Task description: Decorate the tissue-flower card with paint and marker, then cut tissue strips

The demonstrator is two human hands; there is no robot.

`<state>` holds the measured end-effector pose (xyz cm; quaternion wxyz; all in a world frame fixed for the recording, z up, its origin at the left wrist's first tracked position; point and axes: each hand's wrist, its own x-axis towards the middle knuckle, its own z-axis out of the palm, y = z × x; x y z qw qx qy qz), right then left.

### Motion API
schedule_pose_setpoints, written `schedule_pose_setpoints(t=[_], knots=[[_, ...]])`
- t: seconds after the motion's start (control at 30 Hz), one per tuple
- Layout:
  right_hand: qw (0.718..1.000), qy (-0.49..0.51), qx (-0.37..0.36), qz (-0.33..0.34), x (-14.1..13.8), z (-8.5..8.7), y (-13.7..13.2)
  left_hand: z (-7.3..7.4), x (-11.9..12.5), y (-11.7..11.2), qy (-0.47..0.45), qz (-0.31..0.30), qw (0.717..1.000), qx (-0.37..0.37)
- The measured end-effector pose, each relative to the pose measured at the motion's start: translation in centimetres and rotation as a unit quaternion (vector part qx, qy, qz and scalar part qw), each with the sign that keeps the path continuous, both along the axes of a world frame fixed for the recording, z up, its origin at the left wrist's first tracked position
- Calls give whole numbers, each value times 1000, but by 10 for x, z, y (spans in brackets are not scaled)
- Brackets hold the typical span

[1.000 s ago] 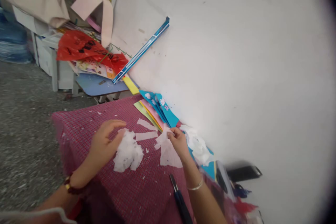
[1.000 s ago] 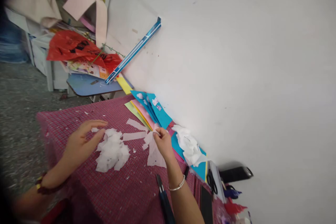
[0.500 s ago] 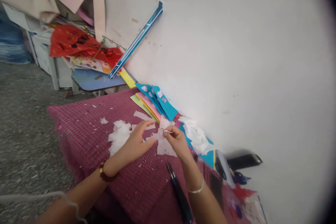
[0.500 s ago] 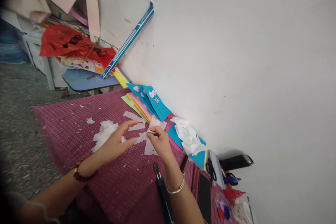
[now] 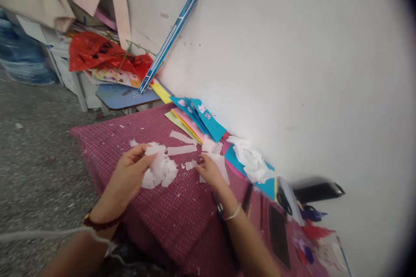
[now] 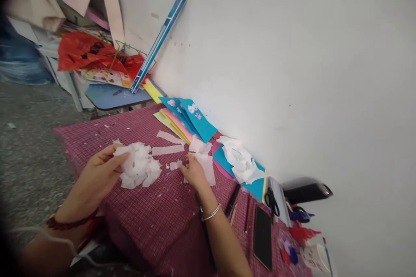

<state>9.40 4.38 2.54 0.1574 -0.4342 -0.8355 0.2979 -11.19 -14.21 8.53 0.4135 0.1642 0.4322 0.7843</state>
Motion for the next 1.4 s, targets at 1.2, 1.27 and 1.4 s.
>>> schedule_pose_setpoints(t=[1.2, 1.27, 1.4], knots=[[986, -65, 79, 129, -81, 9, -10, 22, -66, -18, -55, 139, 965, 215], [988, -38, 80, 129, -108, 13, -5, 23, -65, -21, -56, 128, 971, 196], [985, 13, 68, 159, -178, 10, -11, 17, -62, -26, -69, 107, 978, 164]])
